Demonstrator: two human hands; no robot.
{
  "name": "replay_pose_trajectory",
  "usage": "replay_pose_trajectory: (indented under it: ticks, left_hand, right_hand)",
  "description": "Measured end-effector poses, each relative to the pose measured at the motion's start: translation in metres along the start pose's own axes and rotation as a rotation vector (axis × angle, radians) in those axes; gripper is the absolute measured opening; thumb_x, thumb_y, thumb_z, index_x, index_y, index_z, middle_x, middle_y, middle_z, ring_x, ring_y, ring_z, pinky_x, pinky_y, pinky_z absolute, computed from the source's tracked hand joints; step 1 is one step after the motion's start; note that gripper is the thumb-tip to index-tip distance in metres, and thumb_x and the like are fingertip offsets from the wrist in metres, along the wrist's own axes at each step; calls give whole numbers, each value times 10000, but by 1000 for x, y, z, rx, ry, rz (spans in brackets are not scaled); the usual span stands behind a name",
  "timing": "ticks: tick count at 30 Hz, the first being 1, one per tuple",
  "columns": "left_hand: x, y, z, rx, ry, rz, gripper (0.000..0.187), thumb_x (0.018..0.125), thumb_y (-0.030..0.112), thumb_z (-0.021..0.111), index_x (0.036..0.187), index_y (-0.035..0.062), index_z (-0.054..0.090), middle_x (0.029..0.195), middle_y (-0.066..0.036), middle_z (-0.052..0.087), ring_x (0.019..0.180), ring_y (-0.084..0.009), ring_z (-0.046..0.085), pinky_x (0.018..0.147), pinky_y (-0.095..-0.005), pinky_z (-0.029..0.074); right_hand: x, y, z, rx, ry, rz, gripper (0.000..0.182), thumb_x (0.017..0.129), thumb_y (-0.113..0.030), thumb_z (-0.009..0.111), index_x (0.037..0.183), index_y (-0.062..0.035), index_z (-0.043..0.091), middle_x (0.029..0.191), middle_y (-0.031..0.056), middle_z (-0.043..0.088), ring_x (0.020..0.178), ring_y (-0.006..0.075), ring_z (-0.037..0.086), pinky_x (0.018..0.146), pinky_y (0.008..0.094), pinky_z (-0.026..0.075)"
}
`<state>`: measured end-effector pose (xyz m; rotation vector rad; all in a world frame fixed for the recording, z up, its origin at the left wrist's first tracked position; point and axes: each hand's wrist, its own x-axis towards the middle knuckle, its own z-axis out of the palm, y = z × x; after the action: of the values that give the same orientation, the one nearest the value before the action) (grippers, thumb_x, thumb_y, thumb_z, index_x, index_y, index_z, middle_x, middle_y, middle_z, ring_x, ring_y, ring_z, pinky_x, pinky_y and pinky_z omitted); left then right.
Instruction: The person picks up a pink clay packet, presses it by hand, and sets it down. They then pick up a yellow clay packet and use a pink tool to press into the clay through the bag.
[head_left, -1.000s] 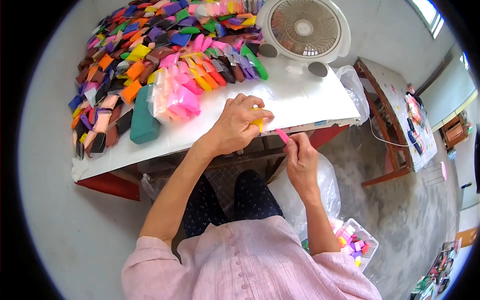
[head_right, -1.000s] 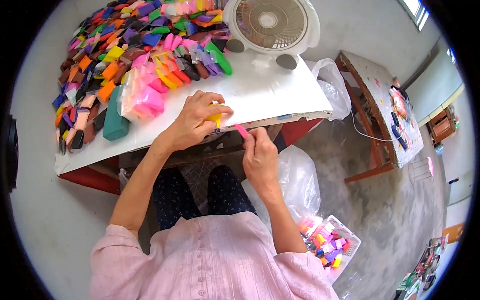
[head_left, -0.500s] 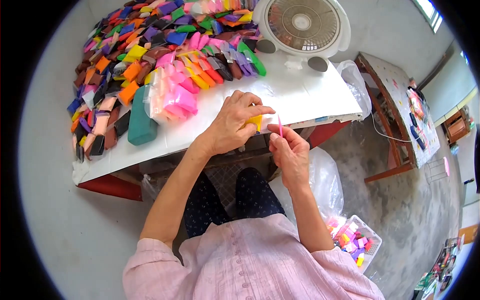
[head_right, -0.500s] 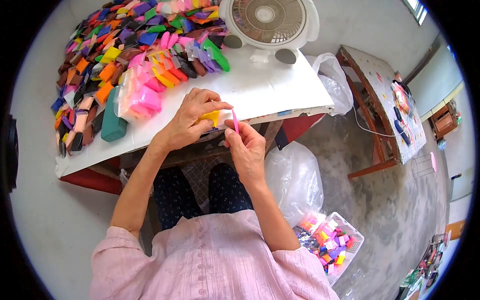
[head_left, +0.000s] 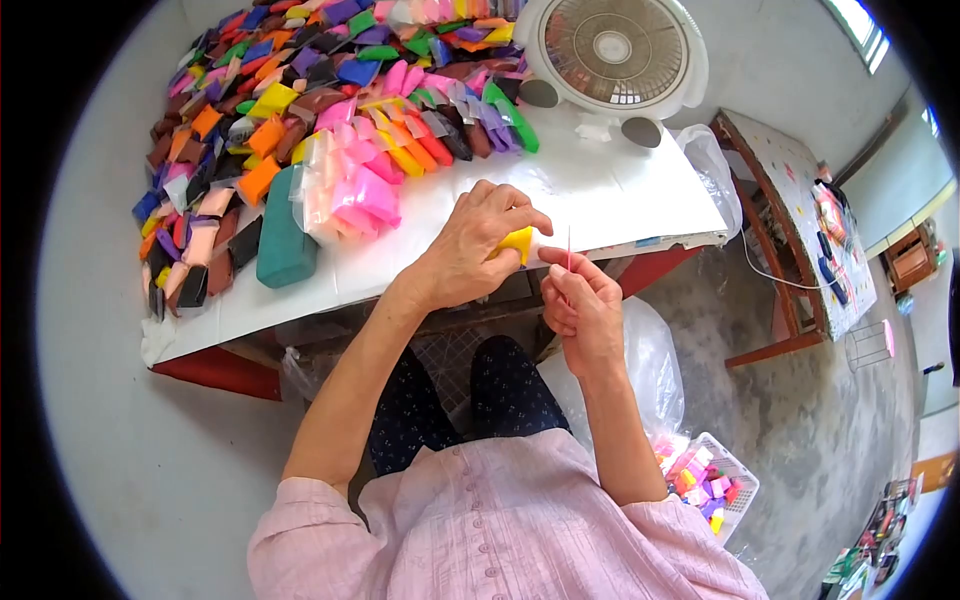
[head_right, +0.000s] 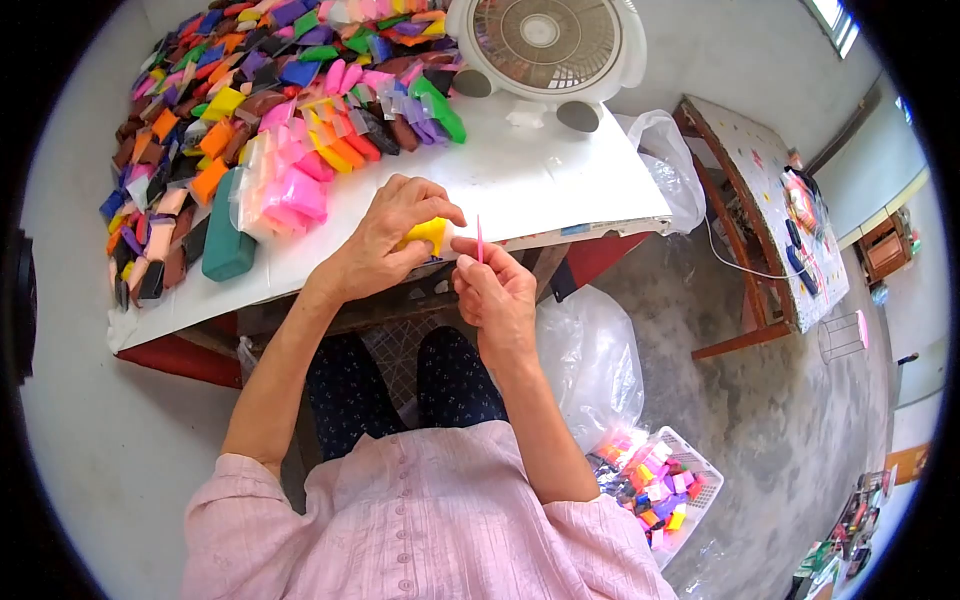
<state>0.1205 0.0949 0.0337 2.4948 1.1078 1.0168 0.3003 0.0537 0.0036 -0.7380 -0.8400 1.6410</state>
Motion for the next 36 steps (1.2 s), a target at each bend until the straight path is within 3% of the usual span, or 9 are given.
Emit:
replay_pose_trajectory:
  ticks: [6, 9, 10, 13, 14, 17, 23, 36]
  left_hand:
    - [1, 1, -2, 0, -27, -21, 325, 723, 68, 532, 1044, 96, 574, 1117, -105, 529, 1090, -298, 439, 1013, -391, 329]
    - [1, 1, -2, -3, -25, -8, 315, 719, 70, 539, 1031, 94, 566, 1111, -103, 528, 1081, -299, 438, 1005, -392, 331]
    - [1, 1, -2, -4, -22, 0, 311, 717, 70, 542, 1027, 93, 566, 1109, -102, 527, 1077, -299, 439, 1003, -393, 332]
    - [1, 0, -1, 13, -12, 15, 307, 711, 73, 546, 1017, 93, 561, 1097, -104, 525, 1067, -300, 439, 996, -392, 333]
    - [1, 0, -1, 16, -13, 15, 306, 710, 76, 549, 1015, 92, 560, 1094, -104, 525, 1065, -301, 440, 994, -392, 334]
    - [1, 0, -1, 25, -14, 17, 305, 707, 85, 557, 1012, 90, 556, 1085, -103, 526, 1059, -302, 441, 990, -390, 335]
    - [1, -2, 0, 15, -13, 13, 311, 704, 86, 568, 1015, 87, 552, 1082, -97, 526, 1058, -300, 443, 991, -389, 334]
    - [2, 2, -6, -5, -106, -54, 319, 713, 74, 626, 1023, 101, 554, 1125, -74, 515, 1116, -282, 434, 1041, -386, 302]
  right_hand:
    - [-1, -5, 2, -42, -11, -25, 262, 980, -209, 541, 1087, 7, 645, 674, -17, 540, 474, 4, 352, 426, 165, 271]
    - [2, -9, -4, -381, 84, -158, 316, 1004, -259, 497, 1023, 5, 669, 627, -30, 521, 469, 31, 378, 434, 196, 292]
    - [8, -6, -11, -548, 86, -289, 263, 983, -224, 540, 950, 3, 670, 586, 18, 549, 471, 79, 450, 456, 243, 358]
    - [12, -5, -17, -948, 132, -488, 201, 944, -176, 596, 890, 12, 641, 586, 105, 590, 481, 157, 539, 492, 295, 418]
    - [12, -10, -18, -1017, 135, -462, 162, 900, -131, 639, 843, 18, 614, 626, 167, 613, 502, 238, 594, 525, 332, 455]
    - [13, -20, -20, -1243, 74, -602, 167, 890, -131, 643, 814, 15, 612, 642, 167, 627, 522, 287, 611, 535, 352, 466]
    - [19, -25, -24, -1180, -31, -539, 120, 864, -147, 671, 829, -33, 661, 662, 155, 641, 562, 287, 632, 556, 363, 481]
    - [27, -21, -36, -1187, -136, -719, 99, 840, -136, 707, 860, -41, 690, 768, 112, 685, 614, 266, 641, 573, 329, 488]
